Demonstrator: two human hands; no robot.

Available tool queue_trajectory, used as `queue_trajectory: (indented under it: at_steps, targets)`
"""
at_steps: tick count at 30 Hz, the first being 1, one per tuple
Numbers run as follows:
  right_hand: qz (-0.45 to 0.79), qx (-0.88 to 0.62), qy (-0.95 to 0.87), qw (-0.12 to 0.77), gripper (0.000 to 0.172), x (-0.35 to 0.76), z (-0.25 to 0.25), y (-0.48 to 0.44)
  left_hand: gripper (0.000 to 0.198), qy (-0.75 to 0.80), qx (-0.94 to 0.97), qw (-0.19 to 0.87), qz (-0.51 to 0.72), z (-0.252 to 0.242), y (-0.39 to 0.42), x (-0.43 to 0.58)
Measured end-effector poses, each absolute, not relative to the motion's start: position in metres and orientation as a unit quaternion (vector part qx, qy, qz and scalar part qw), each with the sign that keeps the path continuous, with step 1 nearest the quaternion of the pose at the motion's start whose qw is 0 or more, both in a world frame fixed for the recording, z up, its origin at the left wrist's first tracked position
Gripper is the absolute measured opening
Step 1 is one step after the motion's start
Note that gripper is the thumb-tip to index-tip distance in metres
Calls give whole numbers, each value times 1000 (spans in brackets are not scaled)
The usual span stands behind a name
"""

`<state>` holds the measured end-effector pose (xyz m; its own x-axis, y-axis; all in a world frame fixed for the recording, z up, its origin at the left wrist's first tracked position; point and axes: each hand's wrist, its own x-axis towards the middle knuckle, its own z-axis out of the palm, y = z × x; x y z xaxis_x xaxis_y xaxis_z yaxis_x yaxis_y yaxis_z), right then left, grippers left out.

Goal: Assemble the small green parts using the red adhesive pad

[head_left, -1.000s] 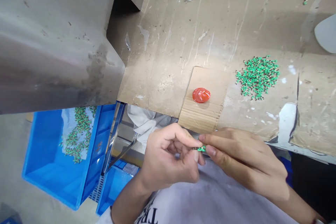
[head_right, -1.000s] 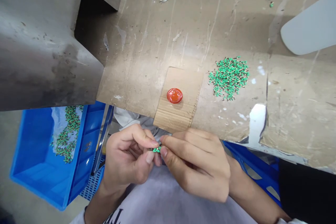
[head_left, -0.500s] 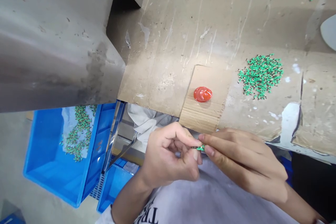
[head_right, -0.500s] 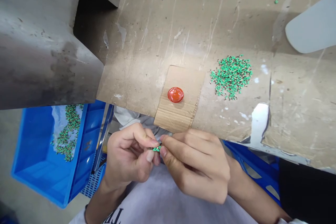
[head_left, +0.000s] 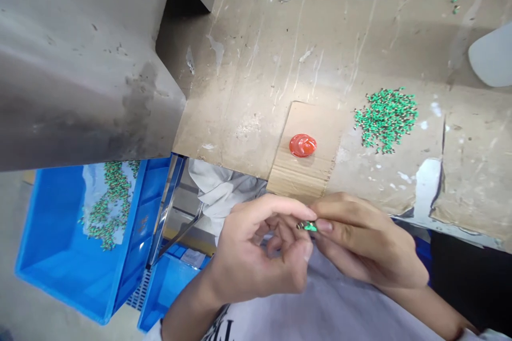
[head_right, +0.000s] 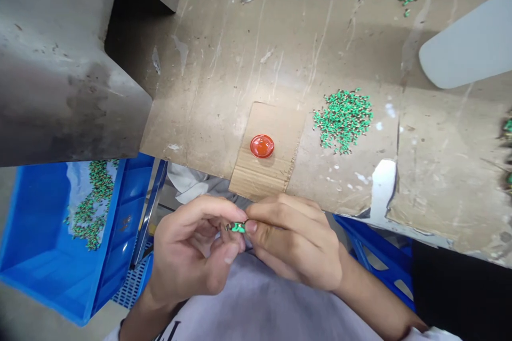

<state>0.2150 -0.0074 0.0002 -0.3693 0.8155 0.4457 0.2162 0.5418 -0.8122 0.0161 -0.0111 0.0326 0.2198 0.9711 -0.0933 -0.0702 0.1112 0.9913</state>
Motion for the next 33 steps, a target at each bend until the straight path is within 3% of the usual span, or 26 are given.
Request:
queue_trajectory:
  at_steps: [5, 10, 17, 25, 33]
  targets:
    - [336, -315, -741, 488, 21, 213, -3, -4, 17, 442, 527, 577, 440, 31, -10, 14]
    - [357, -310, -697, 538, 16, 206, -7, -6, 16, 434, 556, 544, 454, 26, -10, 13]
    - [368, -301, -694, 541, 13, 204, -7, -4, 17, 400, 600, 510, 469, 29, -2, 13]
    - [361, -298, -686, 558, 14, 206, -3, 1, 16, 396, 587, 523, 475, 26, -4, 12]
    - [436, -323, -629, 556, 6, 203, 0, -8, 19, 424, 512, 585, 464, 27, -8, 14]
